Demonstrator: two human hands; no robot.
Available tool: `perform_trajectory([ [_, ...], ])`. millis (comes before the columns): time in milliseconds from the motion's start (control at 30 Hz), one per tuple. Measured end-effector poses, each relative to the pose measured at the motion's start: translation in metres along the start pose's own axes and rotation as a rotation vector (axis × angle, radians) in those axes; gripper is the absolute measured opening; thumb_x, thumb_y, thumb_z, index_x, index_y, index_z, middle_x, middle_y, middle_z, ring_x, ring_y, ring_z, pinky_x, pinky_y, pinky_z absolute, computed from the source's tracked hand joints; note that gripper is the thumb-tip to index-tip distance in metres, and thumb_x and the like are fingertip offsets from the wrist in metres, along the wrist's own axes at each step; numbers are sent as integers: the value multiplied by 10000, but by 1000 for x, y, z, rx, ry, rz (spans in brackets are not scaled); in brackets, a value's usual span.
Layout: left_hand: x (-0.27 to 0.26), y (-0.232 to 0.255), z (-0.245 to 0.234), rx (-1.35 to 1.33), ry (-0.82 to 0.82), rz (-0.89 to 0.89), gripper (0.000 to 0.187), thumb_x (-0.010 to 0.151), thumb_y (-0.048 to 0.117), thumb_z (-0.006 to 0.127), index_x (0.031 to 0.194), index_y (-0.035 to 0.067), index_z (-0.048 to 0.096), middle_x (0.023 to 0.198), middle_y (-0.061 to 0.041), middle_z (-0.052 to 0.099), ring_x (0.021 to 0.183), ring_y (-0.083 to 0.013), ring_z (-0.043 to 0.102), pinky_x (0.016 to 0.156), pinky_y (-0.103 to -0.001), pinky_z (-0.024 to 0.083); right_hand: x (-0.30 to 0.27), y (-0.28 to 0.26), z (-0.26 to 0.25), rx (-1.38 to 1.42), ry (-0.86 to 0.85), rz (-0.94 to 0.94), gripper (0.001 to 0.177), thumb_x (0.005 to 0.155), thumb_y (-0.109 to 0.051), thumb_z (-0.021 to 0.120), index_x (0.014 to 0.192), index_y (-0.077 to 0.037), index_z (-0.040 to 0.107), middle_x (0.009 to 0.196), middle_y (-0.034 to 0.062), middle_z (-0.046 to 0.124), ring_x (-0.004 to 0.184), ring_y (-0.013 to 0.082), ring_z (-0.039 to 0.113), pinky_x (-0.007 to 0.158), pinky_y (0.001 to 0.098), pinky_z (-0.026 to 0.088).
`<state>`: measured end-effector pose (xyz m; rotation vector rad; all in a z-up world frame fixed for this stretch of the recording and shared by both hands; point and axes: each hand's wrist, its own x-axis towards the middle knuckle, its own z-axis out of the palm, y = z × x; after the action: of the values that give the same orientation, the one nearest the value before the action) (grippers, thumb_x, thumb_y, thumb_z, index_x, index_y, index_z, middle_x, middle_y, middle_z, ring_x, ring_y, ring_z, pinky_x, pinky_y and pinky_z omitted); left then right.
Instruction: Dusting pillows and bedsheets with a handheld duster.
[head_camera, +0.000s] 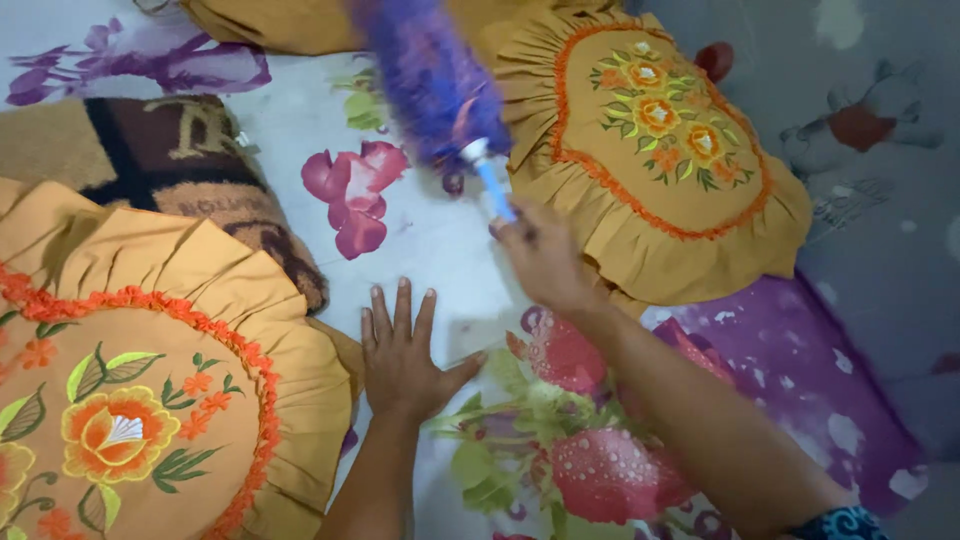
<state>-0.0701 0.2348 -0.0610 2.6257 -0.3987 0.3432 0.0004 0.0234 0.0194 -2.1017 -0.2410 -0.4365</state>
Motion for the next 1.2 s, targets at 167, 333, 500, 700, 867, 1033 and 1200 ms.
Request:
perform_trajectory([
  [167,-2,2,-2,-17,11,-5,1109,669,817,662,1509,130,432,1654,-162,219,1535,-416,81,1218,-569,60,29,24,-62,-56,216,23,318,1011,-142,619,1279,20,676,802,6,619,701,72,561,611,264,463],
  [333,-1,5,-7,-14,-7,-9,1107,672,819,677,1502,125,441,1649,-161,237,1537,-415,91,1224,-572,65,56,-15,-116,16,202,354,281,996,-178,622,1218,-34,713,722,-18,586,592,77,512,527,267,415],
  [500,0,5,-6,4,5,-11,1111,658,823,664,1496,128,445,1639,-159,244,1531,-416,91,1216,-575,71,71,1,-175,330,185,638,108,996,-198,615,997,-91,625,692,-47,522,529,70,451,470,271,361],
  [700,0,4,-5,-2,32,3,1113,651,813,670,1497,125,448,1651,-162,232,1537,-414,86,1213,-583,72,65,33,-193,169,463,688,210,1014,-222,580,836,-115,547,662,1,463,499,118,433,451,331,357],
  [867,-1,5,-5,29,27,7,1104,647,802,676,1495,132,452,1650,-162,238,1537,-425,108,1215,-596,98,42,33,-184,301,426,540,189,1021,-216,547,869,-103,546,693,1,511,526,106,496,467,317,418],
  [1033,-2,5,0,57,52,21,1091,663,800,671,1503,138,456,1651,-163,254,1533,-444,129,1218,-601,113,23,16,-183,220,305,583,164,994,-232,547,913,-93,576,695,1,517,513,108,490,452,303,415],
  [1200,1,9,-7,97,0,3,1112,684,832,638,1518,124,439,1664,-173,224,1539,-444,106,1214,-612,91,-4,79,-232,67,253,601,202,977,-235,565,1088,-92,655,698,1,555,494,127,489,433,308,402],
])
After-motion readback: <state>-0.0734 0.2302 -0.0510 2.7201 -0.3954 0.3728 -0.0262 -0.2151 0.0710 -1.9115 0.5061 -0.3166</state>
